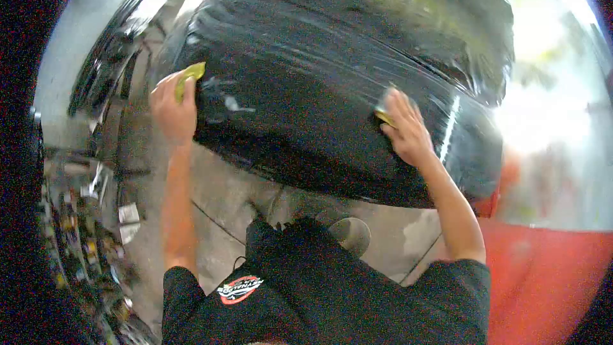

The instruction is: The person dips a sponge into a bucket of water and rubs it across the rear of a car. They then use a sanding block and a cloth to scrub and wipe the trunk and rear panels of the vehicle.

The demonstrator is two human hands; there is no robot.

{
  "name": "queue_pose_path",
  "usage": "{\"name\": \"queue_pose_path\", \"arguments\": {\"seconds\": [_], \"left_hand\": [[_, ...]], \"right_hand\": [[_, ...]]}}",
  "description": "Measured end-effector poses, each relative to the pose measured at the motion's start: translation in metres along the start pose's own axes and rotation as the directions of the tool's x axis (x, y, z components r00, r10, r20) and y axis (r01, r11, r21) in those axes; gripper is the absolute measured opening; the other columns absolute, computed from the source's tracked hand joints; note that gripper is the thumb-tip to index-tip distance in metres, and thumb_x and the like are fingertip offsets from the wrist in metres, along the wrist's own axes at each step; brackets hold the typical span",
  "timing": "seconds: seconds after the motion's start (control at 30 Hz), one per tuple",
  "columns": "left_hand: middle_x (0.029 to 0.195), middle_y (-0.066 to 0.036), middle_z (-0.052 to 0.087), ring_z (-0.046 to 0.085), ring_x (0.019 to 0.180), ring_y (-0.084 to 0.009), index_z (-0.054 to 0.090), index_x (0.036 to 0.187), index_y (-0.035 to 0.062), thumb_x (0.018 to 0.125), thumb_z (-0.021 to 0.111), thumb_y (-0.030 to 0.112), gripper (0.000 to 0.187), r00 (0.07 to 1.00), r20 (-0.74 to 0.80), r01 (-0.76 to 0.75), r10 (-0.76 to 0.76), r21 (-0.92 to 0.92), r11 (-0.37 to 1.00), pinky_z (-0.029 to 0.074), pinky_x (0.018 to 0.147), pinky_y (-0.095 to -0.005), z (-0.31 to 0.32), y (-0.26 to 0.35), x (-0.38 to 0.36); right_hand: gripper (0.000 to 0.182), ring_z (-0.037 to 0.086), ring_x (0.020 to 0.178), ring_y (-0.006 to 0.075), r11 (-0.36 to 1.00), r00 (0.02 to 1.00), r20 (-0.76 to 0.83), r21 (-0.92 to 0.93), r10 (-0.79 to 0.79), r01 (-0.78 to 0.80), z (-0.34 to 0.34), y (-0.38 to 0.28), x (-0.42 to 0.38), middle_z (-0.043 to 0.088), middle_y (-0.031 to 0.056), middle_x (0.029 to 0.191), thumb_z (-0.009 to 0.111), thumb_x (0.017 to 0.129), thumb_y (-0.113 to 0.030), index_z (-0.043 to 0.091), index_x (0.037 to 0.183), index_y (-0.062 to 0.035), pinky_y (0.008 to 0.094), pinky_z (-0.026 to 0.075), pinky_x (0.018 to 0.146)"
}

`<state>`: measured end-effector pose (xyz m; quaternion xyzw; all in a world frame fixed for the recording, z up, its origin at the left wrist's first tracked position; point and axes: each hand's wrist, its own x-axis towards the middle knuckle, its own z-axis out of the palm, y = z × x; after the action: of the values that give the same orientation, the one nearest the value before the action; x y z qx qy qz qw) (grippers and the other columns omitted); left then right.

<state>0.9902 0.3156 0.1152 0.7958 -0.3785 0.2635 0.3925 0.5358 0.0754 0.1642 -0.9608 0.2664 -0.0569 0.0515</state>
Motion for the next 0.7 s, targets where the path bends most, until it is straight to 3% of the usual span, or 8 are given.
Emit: {"name": "queue_pose_path", "arguments": {"seconds": [0.13,0.23,0.33,0.37,0.4,0.5,0.6,0.7], "left_hand": [[0.114,-0.010,0.073,0.064,0.110,-0.0313,0.074,0.112,0.0095,0.097,0.070,0.027,0.024,0.999,0.051,-0.017,0.016,0.023,1.000,0.048,0.099,-0.0436,0.002,-0.002,0.004],[0.115,-0.010,0.073,0.064,0.110,-0.0316,0.073,0.114,0.0085,0.098,0.070,0.027,0.025,0.997,0.075,-0.011,0.007,0.056,0.998,0.048,0.098,-0.0432,-0.007,0.001,0.000],[0.116,-0.009,0.072,0.064,0.110,-0.0323,0.073,0.117,0.0079,0.100,0.068,0.027,0.026,0.997,0.078,-0.023,0.019,0.045,0.999,0.048,0.097,-0.0441,-0.002,0.001,0.000],[0.117,-0.010,0.072,0.064,0.110,-0.0325,0.073,0.117,0.0082,0.100,0.068,0.028,0.026,0.995,0.089,-0.041,0.037,0.045,0.998,0.049,0.097,-0.0449,0.001,-0.007,0.000],[0.118,-0.011,0.072,0.064,0.110,-0.0331,0.073,0.117,0.0082,0.101,0.067,0.029,0.027,0.991,0.126,0.034,-0.043,0.072,0.997,0.049,0.098,-0.0452,0.000,-0.002,0.000],[0.118,-0.011,0.072,0.065,0.110,-0.0343,0.073,0.119,0.0078,0.101,0.066,0.030,0.029,0.991,0.113,-0.090,0.078,0.104,0.990,0.049,0.096,-0.0446,0.007,-0.028,-0.002],[0.117,-0.010,0.072,0.065,0.109,-0.0335,0.073,0.119,0.0079,0.101,0.067,0.030,0.029,0.990,0.116,-0.087,0.074,0.111,0.990,0.050,0.096,-0.0450,0.003,-0.021,-0.002],[0.116,-0.010,0.073,0.066,0.109,-0.0321,0.074,0.118,0.0083,0.101,0.067,0.030,0.028,0.991,0.111,-0.081,0.068,0.109,0.991,0.049,0.097,-0.0452,0.006,-0.022,-0.002]], "right_hand": [[0.080,0.021,0.158,0.0373,0.997,0.997,-0.032,-0.013,0.077,-0.077,0.001,0.023,-0.035,0.024,0.0213,0.170,0.068,0.097,-0.026,0.029,0.163,-0.0037,0.0473,0.017,0.129],[0.077,0.023,0.157,0.0364,0.964,0.961,0.091,0.079,-0.261,0.254,0.004,-0.047,0.073,0.027,0.0234,0.168,0.069,0.097,-0.024,0.031,0.160,0.0001,0.0470,0.021,0.129],[0.056,0.048,0.143,0.0418,0.732,0.716,-0.264,0.055,-0.646,0.680,0.043,-0.135,0.204,0.052,0.0315,0.148,0.064,0.100,-0.029,0.053,0.141,0.0074,0.0489,0.034,0.123],[0.057,0.049,0.141,0.0431,0.627,0.610,-0.155,-0.286,-0.777,0.725,0.070,-0.153,0.245,0.052,0.0328,0.147,0.055,0.104,-0.037,0.057,0.137,0.0083,0.0495,0.035,0.122],[0.060,0.048,0.141,0.0437,0.809,0.775,-0.279,-0.016,-0.567,0.587,0.077,-0.183,0.260,0.050,0.0321,0.150,0.051,0.105,-0.044,0.058,0.137,0.0064,0.0494,0.035,0.121],[0.066,0.046,0.144,0.0407,0.870,0.844,-0.301,0.081,-0.445,0.487,0.084,-0.188,0.240,0.049,0.0290,0.152,0.057,0.102,-0.046,0.053,0.142,0.0062,0.0483,0.035,0.121],[0.066,0.045,0.145,0.0394,0.916,0.928,-0.182,0.184,-0.325,0.356,0.027,-0.114,0.120,0.050,0.0276,0.152,0.066,0.099,-0.037,0.048,0.146,0.0053,0.0474,0.034,0.121],[0.059,0.044,0.148,0.0345,0.990,0.929,-0.368,0.121,-0.027,0.076,0.021,0.001,-0.039,0.049,0.0214,0.156,0.070,0.096,-0.022,0.052,0.148,-0.0020,0.0453,0.031,0.125]]}}
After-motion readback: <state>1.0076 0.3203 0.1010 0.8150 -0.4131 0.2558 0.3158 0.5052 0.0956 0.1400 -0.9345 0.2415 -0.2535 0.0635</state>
